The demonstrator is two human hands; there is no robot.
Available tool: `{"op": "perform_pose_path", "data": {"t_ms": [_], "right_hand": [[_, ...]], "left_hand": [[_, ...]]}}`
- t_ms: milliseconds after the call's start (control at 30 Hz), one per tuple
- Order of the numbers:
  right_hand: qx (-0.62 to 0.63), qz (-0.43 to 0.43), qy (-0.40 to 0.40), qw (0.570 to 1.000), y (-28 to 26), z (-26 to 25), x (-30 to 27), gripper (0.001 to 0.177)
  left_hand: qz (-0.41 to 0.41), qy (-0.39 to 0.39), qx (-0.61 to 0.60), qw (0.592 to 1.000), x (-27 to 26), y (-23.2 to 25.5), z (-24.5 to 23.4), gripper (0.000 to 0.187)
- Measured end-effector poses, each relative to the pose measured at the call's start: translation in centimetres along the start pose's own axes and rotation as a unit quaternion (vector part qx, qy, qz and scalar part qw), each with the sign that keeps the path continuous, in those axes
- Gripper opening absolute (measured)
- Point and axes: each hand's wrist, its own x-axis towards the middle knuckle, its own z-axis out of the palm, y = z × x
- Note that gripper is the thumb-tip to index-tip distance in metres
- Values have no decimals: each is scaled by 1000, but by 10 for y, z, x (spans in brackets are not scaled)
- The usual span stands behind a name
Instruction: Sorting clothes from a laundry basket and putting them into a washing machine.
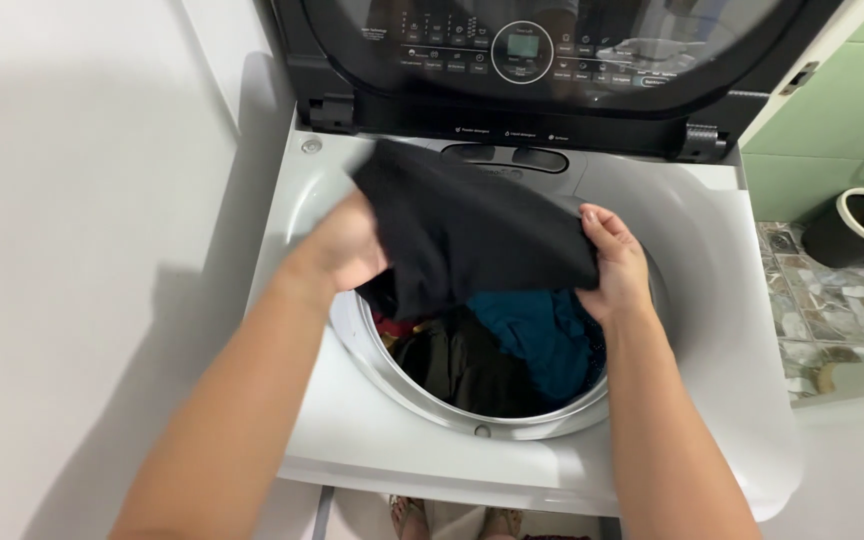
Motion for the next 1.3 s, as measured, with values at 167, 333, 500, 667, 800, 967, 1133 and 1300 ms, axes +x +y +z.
{"op": "perform_pose_path", "data": {"t_ms": [167, 333, 500, 667, 800, 967, 1133, 1300], "right_hand": [[-13, -61, 16, 998, -4, 9, -8, 12], [-7, -48, 33, 998, -7, 6, -4, 13], [-100, -68, 57, 991, 11, -14, 14, 27], [-360, -83, 19, 929, 24, 18, -5, 20], [-224, 4, -283, 933, 25, 56, -26, 15], [-206, 104, -244, 942, 89, 74, -12, 25], [-117, 148, -131, 973, 115, 70, 17, 29], [85, 172, -20, 981, 79, 104, -14, 37]], "left_hand": [[-194, -201, -378, 883, -29, 71, 4, 82], [-233, -52, -193, 952, -21, 53, 3, 57], [245, 142, 456, 844, -22, 12, 5, 24], [33, 98, 253, 962, -20, 47, 41, 26], [-47, 61, 475, 877, -30, 83, 65, 25], [-43, -31, 575, 817, -41, 90, 87, 29], [-75, -153, 365, 915, -38, 101, 95, 36], [-139, -287, -380, 868, -28, 89, 69, 40]]}}
